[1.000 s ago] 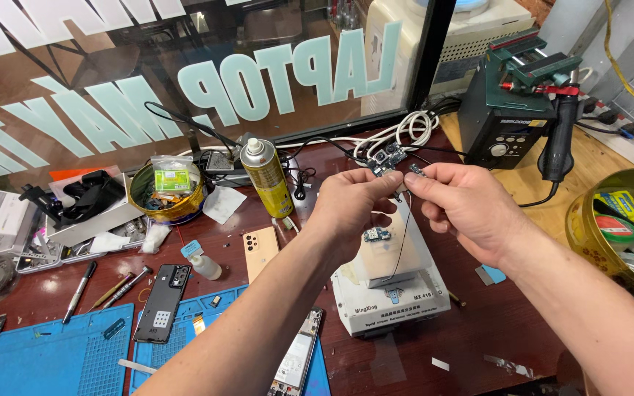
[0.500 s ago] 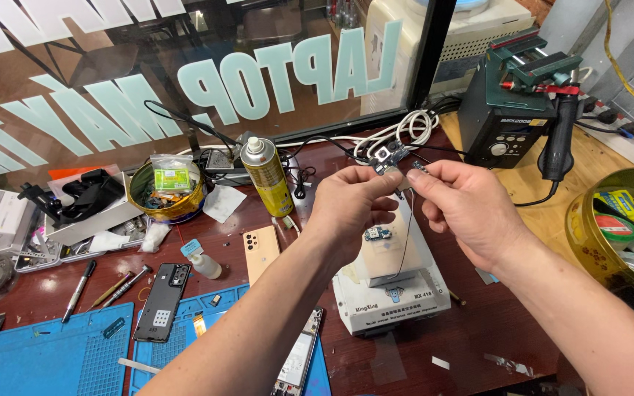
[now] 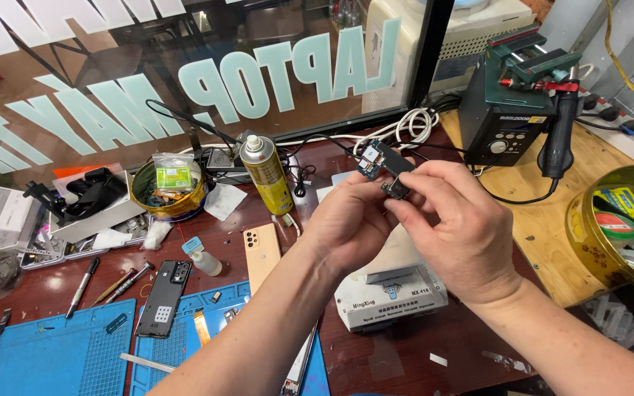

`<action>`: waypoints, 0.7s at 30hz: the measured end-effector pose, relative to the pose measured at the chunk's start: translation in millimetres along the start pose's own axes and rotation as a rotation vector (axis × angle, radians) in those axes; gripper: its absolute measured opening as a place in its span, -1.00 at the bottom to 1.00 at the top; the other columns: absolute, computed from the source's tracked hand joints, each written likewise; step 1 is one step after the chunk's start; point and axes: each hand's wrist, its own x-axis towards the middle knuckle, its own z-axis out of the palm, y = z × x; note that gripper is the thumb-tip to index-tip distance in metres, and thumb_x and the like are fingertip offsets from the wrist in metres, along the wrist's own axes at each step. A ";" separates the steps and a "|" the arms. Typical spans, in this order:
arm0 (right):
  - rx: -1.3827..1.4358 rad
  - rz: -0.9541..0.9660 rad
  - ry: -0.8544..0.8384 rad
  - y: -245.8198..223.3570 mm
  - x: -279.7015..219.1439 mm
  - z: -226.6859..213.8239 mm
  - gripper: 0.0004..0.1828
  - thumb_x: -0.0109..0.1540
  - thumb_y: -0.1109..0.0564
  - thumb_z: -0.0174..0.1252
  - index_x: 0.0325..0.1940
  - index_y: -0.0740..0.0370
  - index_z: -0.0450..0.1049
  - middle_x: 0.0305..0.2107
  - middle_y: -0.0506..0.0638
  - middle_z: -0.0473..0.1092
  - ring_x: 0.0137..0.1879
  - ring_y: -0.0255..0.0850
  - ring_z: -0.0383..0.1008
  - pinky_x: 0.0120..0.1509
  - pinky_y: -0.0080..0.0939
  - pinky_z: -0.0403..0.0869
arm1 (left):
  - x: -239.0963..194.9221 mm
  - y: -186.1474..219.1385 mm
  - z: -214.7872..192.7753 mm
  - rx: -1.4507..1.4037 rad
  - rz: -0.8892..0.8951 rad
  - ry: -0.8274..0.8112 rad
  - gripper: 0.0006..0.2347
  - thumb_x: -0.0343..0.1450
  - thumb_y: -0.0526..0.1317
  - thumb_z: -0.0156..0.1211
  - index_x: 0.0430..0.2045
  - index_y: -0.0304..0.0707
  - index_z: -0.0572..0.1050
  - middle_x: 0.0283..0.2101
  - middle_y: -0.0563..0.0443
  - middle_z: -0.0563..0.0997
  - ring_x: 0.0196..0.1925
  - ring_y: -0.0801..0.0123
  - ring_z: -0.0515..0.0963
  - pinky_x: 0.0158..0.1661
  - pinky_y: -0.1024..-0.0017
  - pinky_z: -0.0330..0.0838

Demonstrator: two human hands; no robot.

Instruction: The person cleans a small electronic component with a spray and a toothbrush, then uses tweezers to scrape and clean the component. They place the component on a white box and later handle a disassembled smartphone, using tweezers to adjust internal parts.

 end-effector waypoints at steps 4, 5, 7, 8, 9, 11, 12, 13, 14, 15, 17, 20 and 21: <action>-0.033 -0.013 -0.007 0.3 -1.4 -2.4 -0.68 0.11 0.20 0.45 -0.07 0.24 0.59 -0.17 -0.06 0.49 -0.32 -0.35 0.54 -0.25 -0.31 0.54 | -4.7 -3.4 2.4 -0.040 -0.013 -0.025 -0.81 0.47 -0.53 -0.03 -0.08 -0.42 0.43 -0.05 -0.13 0.60 -0.02 0.17 0.62 0.07 0.26 0.55; -0.039 -0.010 -0.011 0.8 -1.7 -3.0 -0.69 0.11 0.20 0.45 -0.10 0.24 0.58 -0.17 -0.06 0.49 -0.33 -0.34 0.54 -0.27 -0.30 0.53 | -5.5 -3.9 3.2 -0.055 -0.024 -0.001 -0.79 0.46 -0.54 -0.05 -0.07 -0.40 0.43 -0.05 -0.14 0.60 -0.03 0.16 0.62 0.07 0.25 0.56; -0.053 -0.005 -0.018 1.9 -1.8 -4.2 -0.72 0.11 0.18 0.46 -0.14 0.24 0.58 -0.19 -0.06 0.49 -0.36 -0.32 0.55 -0.29 -0.29 0.52 | -5.5 -4.8 5.0 -0.087 -0.046 0.044 -0.75 0.43 -0.54 -0.10 -0.06 -0.37 0.42 -0.07 -0.15 0.59 -0.05 0.15 0.63 0.07 0.22 0.57; -0.056 -0.011 -0.019 1.8 -1.7 -4.6 -0.71 0.10 0.18 0.46 -0.14 0.23 0.58 -0.19 -0.06 0.49 -0.37 -0.32 0.55 -0.30 -0.29 0.52 | -5.6 -4.7 5.4 -0.085 -0.049 0.052 -0.76 0.44 -0.53 -0.10 -0.06 -0.38 0.41 -0.06 -0.18 0.59 -0.06 0.13 0.63 0.06 0.20 0.57; -0.059 -0.016 -0.020 1.5 -1.7 -4.9 -0.71 0.09 0.17 0.46 -0.14 0.23 0.59 -0.19 -0.06 0.49 -0.38 -0.31 0.55 -0.31 -0.29 0.51 | -5.4 -4.5 5.6 -0.084 -0.051 0.059 -0.78 0.45 -0.53 -0.11 -0.07 -0.39 0.39 -0.06 -0.20 0.59 -0.06 0.11 0.63 0.06 0.18 0.57; -0.054 -0.018 -0.026 0.2 -2.1 -5.6 -0.70 0.09 0.17 0.46 -0.13 0.22 0.59 -0.19 -0.05 0.49 -0.39 -0.31 0.56 -0.32 -0.29 0.51 | -5.9 -5.6 5.1 -0.086 -0.053 0.067 -0.79 0.46 -0.52 -0.12 -0.07 -0.40 0.38 -0.05 -0.22 0.58 -0.05 0.09 0.63 0.06 0.16 0.58; -0.047 -0.014 -0.029 -0.6 -1.7 -6.2 -0.70 0.08 0.17 0.46 -0.13 0.22 0.59 -0.19 -0.05 0.49 -0.39 -0.31 0.56 -0.32 -0.29 0.52 | -5.4 -6.2 5.2 -0.090 -0.053 0.065 -0.78 0.46 -0.53 -0.13 -0.06 -0.41 0.38 -0.05 -0.22 0.57 -0.05 0.09 0.63 0.07 0.16 0.58; -0.041 -0.011 -0.032 -1.4 -1.0 -6.9 -0.70 0.08 0.17 0.46 -0.13 0.21 0.59 -0.19 -0.05 0.49 -0.39 -0.31 0.56 -0.32 -0.30 0.52 | -5.0 -6.7 5.2 -0.094 -0.053 0.063 -0.78 0.46 -0.53 -0.13 -0.05 -0.42 0.38 -0.04 -0.22 0.57 -0.05 0.08 0.63 0.07 0.16 0.58; -0.044 -0.013 -0.028 -2.1 -0.3 -7.4 -0.70 0.08 0.16 0.46 -0.14 0.21 0.59 -0.19 -0.05 0.49 -0.39 -0.31 0.56 -0.32 -0.29 0.52 | -4.9 -6.8 5.4 -0.098 -0.057 0.077 -0.78 0.45 -0.53 -0.14 -0.06 -0.41 0.37 -0.04 -0.23 0.57 -0.05 0.08 0.63 0.07 0.15 0.58; -0.048 -0.016 -0.025 -2.5 0.5 -7.9 -0.70 0.08 0.16 0.46 -0.14 0.21 0.59 -0.19 -0.05 0.49 -0.38 -0.30 0.57 -0.32 -0.29 0.52 | -4.7 -6.9 5.5 -0.102 -0.060 0.090 -0.78 0.45 -0.52 -0.14 -0.06 -0.41 0.36 -0.04 -0.23 0.57 -0.05 0.08 0.63 0.07 0.15 0.58; -0.054 -0.019 -0.024 -2.8 1.1 -7.8 -0.70 0.07 0.16 0.47 -0.15 0.21 0.59 -0.20 -0.05 0.49 -0.38 -0.29 0.57 -0.32 -0.29 0.52 | -5.5 -7.0 5.3 -0.108 -0.069 0.098 -0.78 0.45 -0.52 -0.14 -0.06 -0.42 0.35 -0.03 -0.25 0.56 -0.05 0.07 0.63 0.07 0.14 0.58; -0.056 -0.016 -0.032 -1.3 -0.9 -7.8 -0.71 0.08 0.15 0.46 -0.15 0.22 0.59 -0.21 -0.05 0.50 -0.38 -0.29 0.57 -0.32 -0.28 0.52 | -5.6 -6.9 6.4 -0.101 -0.081 0.090 -0.78 0.46 -0.51 -0.14 -0.03 -0.44 0.34 -0.01 -0.27 0.55 -0.04 0.05 0.62 0.08 0.16 0.57; -0.050 -0.009 -0.037 -0.2 -2.3 -7.2 -0.72 0.09 0.14 0.46 -0.16 0.22 0.59 -0.22 -0.05 0.50 -0.38 -0.28 0.57 -0.32 -0.28 0.53 | -5.7 -7.0 6.2 -0.090 -0.082 0.094 -0.77 0.46 -0.51 -0.14 -0.02 -0.44 0.34 -0.01 -0.26 0.55 -0.04 0.06 0.62 0.08 0.17 0.57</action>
